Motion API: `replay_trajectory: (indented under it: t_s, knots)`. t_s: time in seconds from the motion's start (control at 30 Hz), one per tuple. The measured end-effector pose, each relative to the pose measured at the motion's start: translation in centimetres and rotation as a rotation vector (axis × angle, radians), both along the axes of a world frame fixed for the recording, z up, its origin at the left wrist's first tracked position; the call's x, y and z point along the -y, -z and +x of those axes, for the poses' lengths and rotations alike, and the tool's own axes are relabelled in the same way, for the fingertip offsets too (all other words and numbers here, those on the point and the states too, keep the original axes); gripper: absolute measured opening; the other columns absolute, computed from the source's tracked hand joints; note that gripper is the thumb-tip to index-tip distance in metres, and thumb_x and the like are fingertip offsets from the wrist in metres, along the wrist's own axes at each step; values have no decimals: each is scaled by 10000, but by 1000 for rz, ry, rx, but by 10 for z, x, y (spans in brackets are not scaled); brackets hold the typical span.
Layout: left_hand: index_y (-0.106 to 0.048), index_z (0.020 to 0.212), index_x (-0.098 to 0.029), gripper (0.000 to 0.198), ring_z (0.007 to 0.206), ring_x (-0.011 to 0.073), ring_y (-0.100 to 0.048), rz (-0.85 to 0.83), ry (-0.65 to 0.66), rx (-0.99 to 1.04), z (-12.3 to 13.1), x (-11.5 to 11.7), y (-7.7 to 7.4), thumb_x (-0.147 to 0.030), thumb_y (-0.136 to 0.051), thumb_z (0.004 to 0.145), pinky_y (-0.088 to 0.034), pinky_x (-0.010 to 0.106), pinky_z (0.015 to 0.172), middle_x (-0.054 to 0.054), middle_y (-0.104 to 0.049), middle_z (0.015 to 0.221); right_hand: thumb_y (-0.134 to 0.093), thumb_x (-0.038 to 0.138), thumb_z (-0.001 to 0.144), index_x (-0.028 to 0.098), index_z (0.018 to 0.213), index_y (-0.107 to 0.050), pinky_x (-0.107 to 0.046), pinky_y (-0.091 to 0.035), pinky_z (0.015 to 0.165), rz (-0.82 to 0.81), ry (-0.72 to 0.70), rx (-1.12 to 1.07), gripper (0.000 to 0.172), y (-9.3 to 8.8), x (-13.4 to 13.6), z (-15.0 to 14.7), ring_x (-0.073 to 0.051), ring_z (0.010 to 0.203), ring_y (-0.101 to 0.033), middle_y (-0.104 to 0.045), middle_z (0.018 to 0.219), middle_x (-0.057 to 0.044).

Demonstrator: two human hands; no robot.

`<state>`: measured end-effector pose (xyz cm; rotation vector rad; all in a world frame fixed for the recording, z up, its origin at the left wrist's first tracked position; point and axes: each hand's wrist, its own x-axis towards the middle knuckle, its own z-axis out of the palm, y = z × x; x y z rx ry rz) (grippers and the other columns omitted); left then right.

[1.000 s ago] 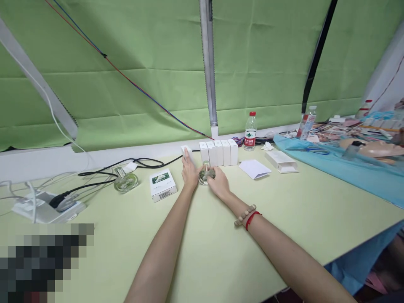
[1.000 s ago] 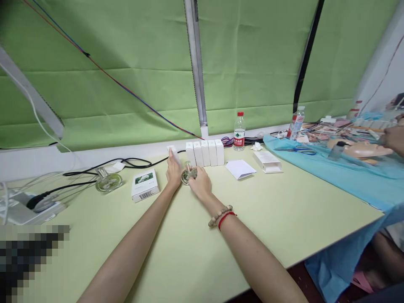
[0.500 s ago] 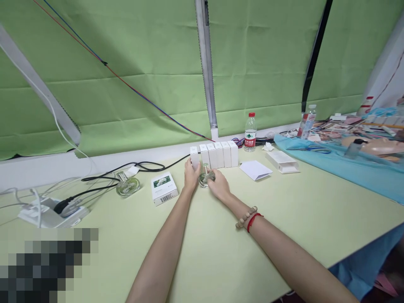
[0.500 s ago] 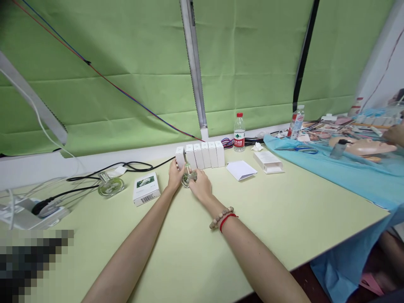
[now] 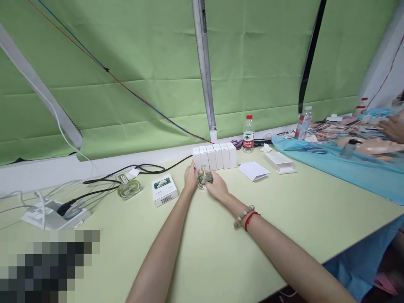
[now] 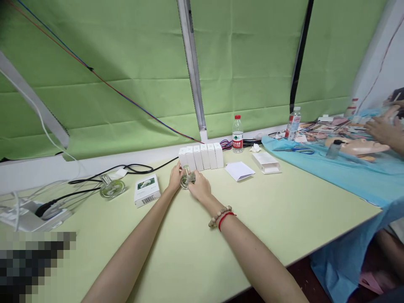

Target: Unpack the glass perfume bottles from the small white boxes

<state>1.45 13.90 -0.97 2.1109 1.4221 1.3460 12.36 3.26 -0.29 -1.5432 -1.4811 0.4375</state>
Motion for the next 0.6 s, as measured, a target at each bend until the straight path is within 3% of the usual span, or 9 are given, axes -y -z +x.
replay_trajectory:
  t_s: [0.1,0.23,0.3,0.43,0.6]
  knots:
    - [-496,1190,-217,438,814,199,-561,-21,-2,-86,-4,1,-1,-146,-480,758,-425,339,780,44,-599,818,-451,155,658,240,946,-492,-280,-383,686,-4,-9,-2,303,1,0,-1,-176,804,-539,-593,914,-5]
    - [-415,1257,-181,471,720,155,-567,-100,116,50,-7,3,1,-183,-449,787,-444,310,750,38,-599,835,-422,199,717,231,1014,-501,-319,-386,773,78,-4,-4,310,-2,1,2,-186,877,-532,-565,1019,-31]
    - [-396,1259,-165,459,723,147,-568,-105,96,129,-7,7,1,-196,-421,802,-449,305,739,48,-587,875,-386,203,747,227,1042,-512,-324,-376,819,192,44,-19,321,-5,0,10,-172,874,-533,-540,1047,-38]
    - [-446,1172,-162,356,811,166,-555,-26,-41,182,-8,24,-2,-215,-362,830,-430,323,777,62,-558,905,-403,244,746,205,991,-557,-331,-372,842,346,308,-54,292,-10,-3,40,-175,838,-540,-499,1053,-60]
    - [-472,1046,-196,264,871,177,-537,20,-81,245,-8,54,-10,-285,-290,876,-419,323,766,65,-543,948,-411,251,723,203,1064,-544,-337,-400,753,236,706,-218,369,-8,0,88,-147,703,-560,-336,1285,-122]
